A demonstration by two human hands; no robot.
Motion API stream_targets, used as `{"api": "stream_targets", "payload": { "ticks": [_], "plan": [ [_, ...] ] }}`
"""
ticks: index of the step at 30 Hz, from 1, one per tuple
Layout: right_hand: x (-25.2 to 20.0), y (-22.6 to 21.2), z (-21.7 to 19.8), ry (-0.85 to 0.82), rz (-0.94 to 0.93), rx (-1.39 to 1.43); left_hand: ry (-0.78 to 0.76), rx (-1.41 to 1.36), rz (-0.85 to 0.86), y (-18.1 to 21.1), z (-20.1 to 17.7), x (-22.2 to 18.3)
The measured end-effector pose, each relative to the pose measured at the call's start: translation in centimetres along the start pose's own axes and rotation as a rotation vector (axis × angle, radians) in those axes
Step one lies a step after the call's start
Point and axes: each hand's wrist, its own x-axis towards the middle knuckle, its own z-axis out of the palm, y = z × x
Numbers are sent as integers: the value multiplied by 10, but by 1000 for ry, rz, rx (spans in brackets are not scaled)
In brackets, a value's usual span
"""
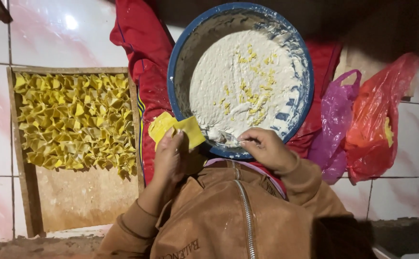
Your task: A person sitting on the floor fills yellow dough wrappers with a white mixture using a fork and folds them into dumplings, placing them on a wooden tray.
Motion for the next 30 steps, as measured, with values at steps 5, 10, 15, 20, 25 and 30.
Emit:
{"api": "stream_targets", "payload": {
  "ticks": [5,10,15,20,25,30],
  "plan": [
    [3,-5,35,240,-247,28,160,-96,-285,-17,26,6],
    [5,9,59,448,-433,-62,172,-251,-312,-34,21,17],
    [-5,9,57,505,-516,-97,162,-327,-302,-17,32,15],
    [-13,25,40,485,-512,-100,162,-275,-234,-26,5,27],
    [3,-7,36,452,-551,-13,74,-41,-270,9,63,-12],
    [22,-2,42,425,-687,94,-17,142,-307,38,96,-33]
  ]
}}
